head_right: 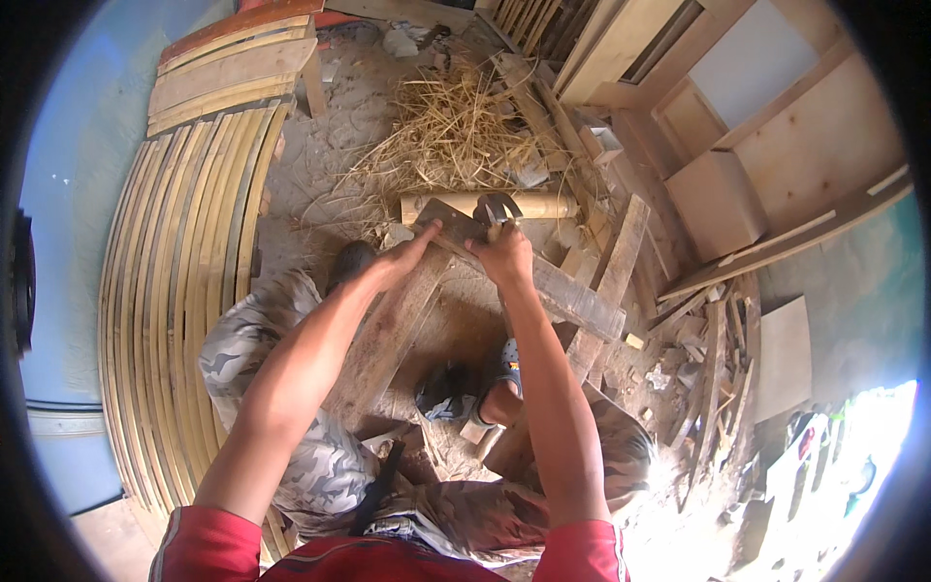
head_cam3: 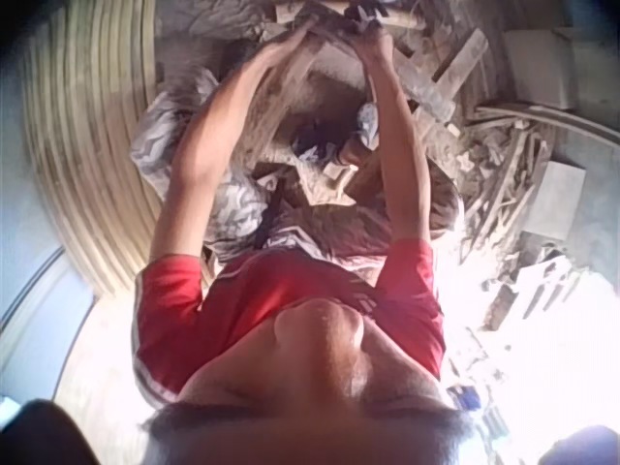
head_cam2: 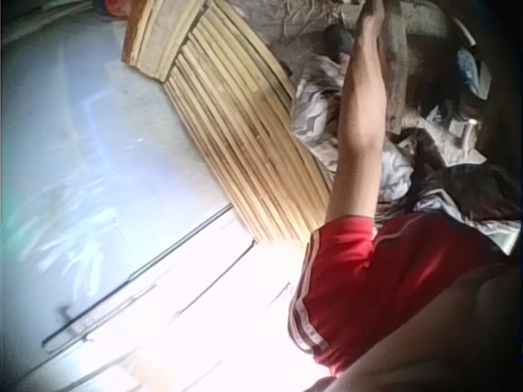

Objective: The person assembles a small wooden frame by hand, aligning planks and securing them with a hammer and nails. The person picks up pieces, positions them, and hammers nails to join the components.

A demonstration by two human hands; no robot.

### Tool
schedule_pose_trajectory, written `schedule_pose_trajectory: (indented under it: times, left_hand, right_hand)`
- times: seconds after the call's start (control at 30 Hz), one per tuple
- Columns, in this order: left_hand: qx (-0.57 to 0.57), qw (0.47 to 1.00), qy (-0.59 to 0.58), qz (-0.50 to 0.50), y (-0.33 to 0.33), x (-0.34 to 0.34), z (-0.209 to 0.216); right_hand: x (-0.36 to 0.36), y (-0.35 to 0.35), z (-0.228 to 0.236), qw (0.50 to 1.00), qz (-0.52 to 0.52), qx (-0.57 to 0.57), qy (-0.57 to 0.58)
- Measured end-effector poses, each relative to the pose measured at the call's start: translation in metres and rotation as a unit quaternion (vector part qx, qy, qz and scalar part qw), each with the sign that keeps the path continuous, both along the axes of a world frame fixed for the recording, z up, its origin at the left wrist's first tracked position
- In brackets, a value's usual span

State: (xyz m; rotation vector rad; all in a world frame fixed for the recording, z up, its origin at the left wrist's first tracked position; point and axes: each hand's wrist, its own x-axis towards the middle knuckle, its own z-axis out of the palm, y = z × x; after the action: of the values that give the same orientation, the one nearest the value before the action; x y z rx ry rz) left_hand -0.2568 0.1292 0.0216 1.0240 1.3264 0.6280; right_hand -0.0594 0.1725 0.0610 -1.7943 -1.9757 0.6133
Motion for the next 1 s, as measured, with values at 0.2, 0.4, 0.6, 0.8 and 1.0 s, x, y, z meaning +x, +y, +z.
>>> schedule_pose_trajectory:
  times: [0.2,0.4,0.6,0.8,1.0]
  left_hand:
    - [-0.029,0.997,0.062,0.037,-0.007,0.004,0.02]
    - [-0.087,0.993,0.076,0.011,-0.008,0.007,0.033]
    - [-0.055,0.995,0.073,0.029,-0.002,-0.005,0.007]
    - [-0.082,0.991,0.09,0.051,-0.008,0.009,0.025]
    - [-0.068,0.992,0.085,0.057,-0.008,0.009,0.026]
  right_hand:
    - [-0.005,0.004,-0.001,0.999,-0.02,-0.033,-0.028]
    - [0.0,0.004,-0.005,0.999,-0.022,-0.034,0.0]
    - [-0.009,0.002,-0.002,1.0,-0.004,-0.022,0.01]
    - [-0.006,0.002,-0.001,0.999,-0.014,-0.034,0.001]
    - [-0.003,0.005,0.002,0.996,0.0,-0.058,0.067]
